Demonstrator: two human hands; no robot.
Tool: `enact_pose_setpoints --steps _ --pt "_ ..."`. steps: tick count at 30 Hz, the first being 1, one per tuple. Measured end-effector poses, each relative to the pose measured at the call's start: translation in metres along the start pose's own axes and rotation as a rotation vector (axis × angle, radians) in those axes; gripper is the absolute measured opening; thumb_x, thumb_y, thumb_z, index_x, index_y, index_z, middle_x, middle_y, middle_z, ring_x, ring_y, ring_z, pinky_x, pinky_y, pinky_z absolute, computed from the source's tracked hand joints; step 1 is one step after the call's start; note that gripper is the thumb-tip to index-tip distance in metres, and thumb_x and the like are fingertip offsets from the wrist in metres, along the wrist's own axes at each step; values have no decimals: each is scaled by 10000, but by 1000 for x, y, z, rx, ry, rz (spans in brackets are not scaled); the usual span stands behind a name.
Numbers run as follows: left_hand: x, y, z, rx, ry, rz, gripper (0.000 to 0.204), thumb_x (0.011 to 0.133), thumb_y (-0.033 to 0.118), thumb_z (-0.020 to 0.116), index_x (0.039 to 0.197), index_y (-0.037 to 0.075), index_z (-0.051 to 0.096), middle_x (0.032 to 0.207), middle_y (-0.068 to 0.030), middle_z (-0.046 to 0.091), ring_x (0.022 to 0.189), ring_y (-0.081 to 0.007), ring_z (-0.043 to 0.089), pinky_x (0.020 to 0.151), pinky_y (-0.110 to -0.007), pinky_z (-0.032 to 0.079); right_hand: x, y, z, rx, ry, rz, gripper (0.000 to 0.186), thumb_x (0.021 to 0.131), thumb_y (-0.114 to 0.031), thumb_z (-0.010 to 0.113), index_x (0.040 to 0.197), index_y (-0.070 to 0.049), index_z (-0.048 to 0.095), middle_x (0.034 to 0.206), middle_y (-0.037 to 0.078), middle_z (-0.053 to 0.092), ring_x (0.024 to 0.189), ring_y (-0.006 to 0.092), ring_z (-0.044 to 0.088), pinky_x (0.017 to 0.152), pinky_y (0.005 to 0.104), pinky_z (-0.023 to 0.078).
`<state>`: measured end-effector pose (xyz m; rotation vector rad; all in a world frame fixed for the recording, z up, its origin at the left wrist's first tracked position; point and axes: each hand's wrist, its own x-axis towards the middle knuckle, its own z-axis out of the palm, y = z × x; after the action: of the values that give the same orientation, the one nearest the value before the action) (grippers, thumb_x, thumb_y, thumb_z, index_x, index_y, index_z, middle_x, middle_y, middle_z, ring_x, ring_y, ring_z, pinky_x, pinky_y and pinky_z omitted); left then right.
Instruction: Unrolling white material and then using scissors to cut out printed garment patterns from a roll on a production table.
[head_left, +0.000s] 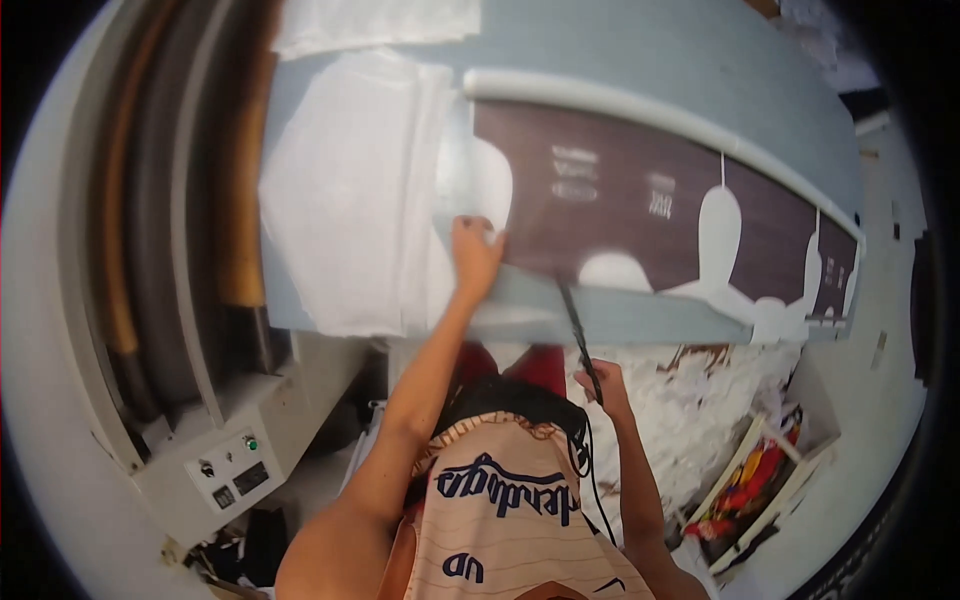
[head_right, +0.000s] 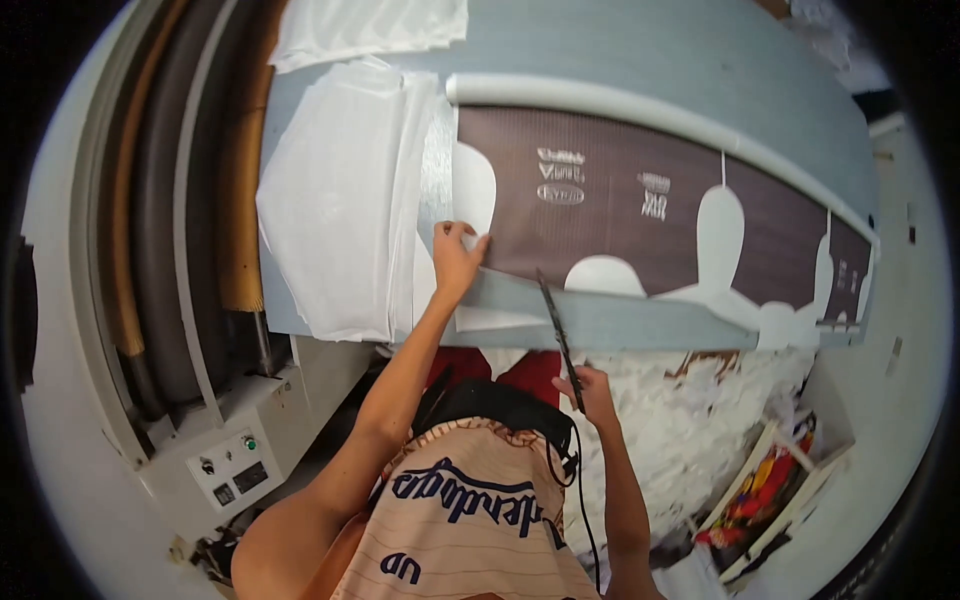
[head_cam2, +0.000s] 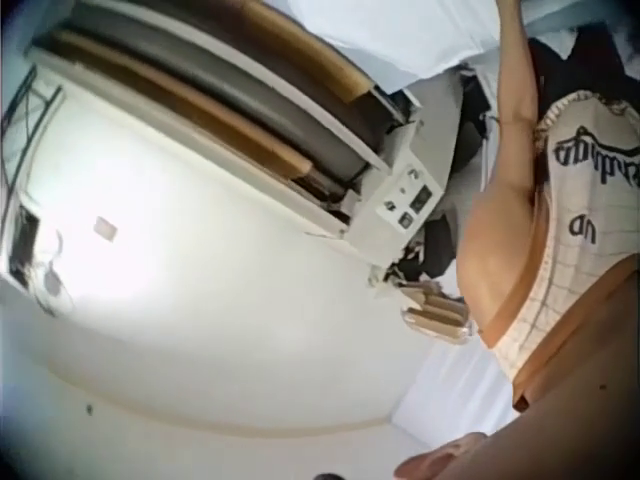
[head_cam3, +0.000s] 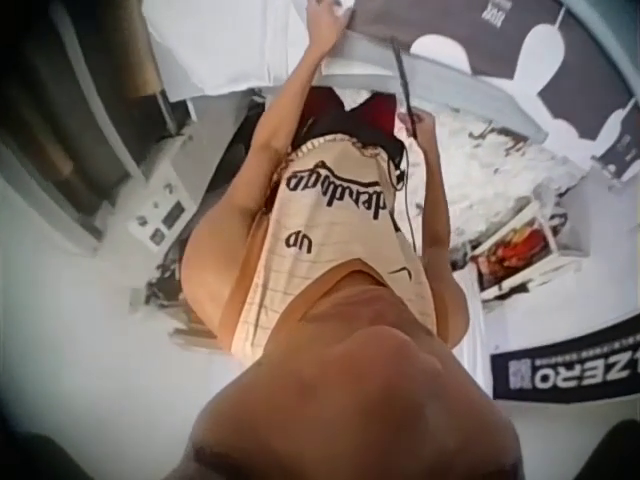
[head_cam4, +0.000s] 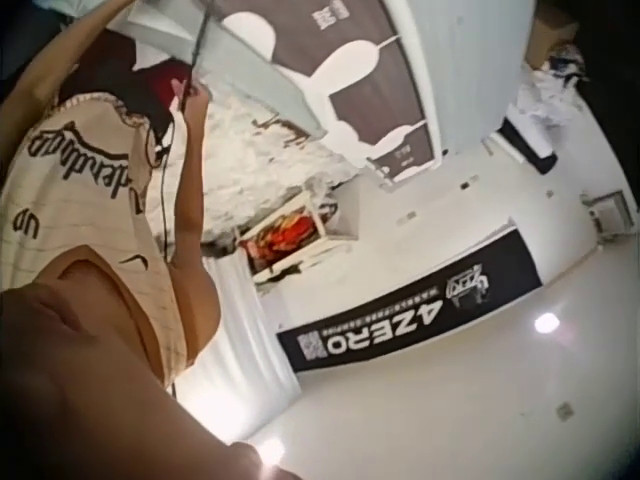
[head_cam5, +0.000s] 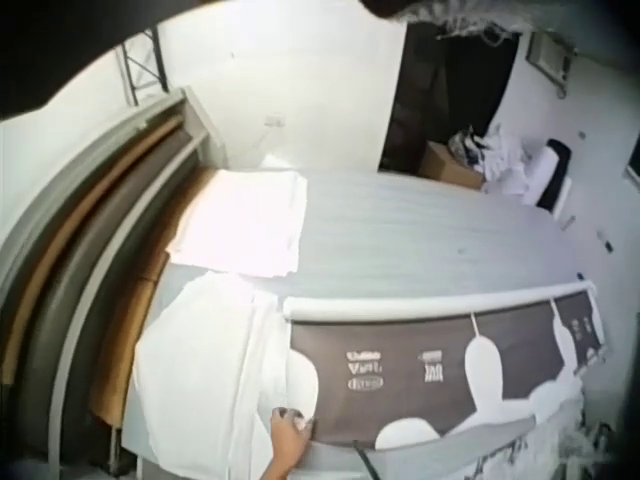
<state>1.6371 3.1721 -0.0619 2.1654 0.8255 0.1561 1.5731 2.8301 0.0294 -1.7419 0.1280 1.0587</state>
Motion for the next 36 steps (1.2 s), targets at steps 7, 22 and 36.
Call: enact_pose_setpoints --steps 7,22,36 --pt "-12 -47 4 -461 -292 -284 170 916 107 743 1064 22 739 808 -95 704 741 -148 691 637 -264 522 20 44 110 232 -61 172 366 927 -348 769 761 -83 579 569 -28 530 495 67 498 486 238 372" --pt "-13 -58 -3 -750 -355 -402 172 966 103 691 1106 3 686 873 -58 709 770 -128 690 619 -256 534 46 25 209 499 74 71 337 943 -353 744 853 -78 572 687 -19 534 583 80 529 552 244 450" --pt "-4 -62 -12 -711 -443 -408 162 931 138 752 1055 44 705 770 -9 694 671 -58 641 565 -201 424 97 -3 230 629 169 37 323 925 -316 777 846 -66 589 651 -19 534 516 69 513 475 239 429"
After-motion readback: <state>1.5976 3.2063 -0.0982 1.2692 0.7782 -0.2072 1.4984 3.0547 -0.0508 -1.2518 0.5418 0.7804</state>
